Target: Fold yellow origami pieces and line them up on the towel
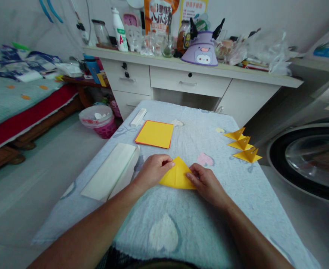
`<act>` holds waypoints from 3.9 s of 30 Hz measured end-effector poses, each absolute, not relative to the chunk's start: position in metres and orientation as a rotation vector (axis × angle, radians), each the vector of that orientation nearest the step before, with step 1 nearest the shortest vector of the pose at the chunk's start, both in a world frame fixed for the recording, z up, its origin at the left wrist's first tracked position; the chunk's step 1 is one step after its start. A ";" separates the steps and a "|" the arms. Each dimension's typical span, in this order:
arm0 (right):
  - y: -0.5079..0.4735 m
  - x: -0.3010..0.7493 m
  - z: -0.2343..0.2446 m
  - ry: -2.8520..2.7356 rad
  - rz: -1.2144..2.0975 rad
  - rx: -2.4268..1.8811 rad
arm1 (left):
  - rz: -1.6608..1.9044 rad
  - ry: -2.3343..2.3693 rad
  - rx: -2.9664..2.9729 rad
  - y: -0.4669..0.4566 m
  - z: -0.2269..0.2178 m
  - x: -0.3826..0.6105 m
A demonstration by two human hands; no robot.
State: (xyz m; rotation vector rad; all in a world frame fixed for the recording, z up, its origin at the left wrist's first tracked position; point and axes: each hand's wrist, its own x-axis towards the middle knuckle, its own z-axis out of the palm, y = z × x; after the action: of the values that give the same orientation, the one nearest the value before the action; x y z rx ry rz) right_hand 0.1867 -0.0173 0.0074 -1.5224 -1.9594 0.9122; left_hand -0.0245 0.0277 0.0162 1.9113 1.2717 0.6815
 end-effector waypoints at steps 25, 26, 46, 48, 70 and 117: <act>-0.025 0.171 0.004 -2.412 0.272 -1.285 | 0.381 1.560 2.380 0.028 -0.006 -0.002; -0.026 0.170 0.003 -2.425 0.289 -1.297 | 0.383 1.556 2.400 0.029 -0.007 -0.002; -0.031 0.162 0.003 -2.497 0.228 -1.458 | 0.518 1.540 2.398 0.033 -0.013 -0.004; -0.031 0.162 0.003 -2.493 0.222 -1.459 | 0.564 1.563 2.415 0.033 -0.013 -0.005; -0.028 0.167 -0.005 -2.423 0.297 -1.480 | 0.220 1.136 2.841 -0.031 -0.001 -0.039; -0.035 0.132 -0.010 -2.295 -0.042 -1.779 | 0.377 1.220 2.708 -0.078 -0.026 -0.064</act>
State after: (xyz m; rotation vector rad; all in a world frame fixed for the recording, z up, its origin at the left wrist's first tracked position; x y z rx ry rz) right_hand 0.1322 -0.0349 -0.0104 -1.7790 -2.2949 -0.0422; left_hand -0.0645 -0.0781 -0.0257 2.7084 1.2195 0.3765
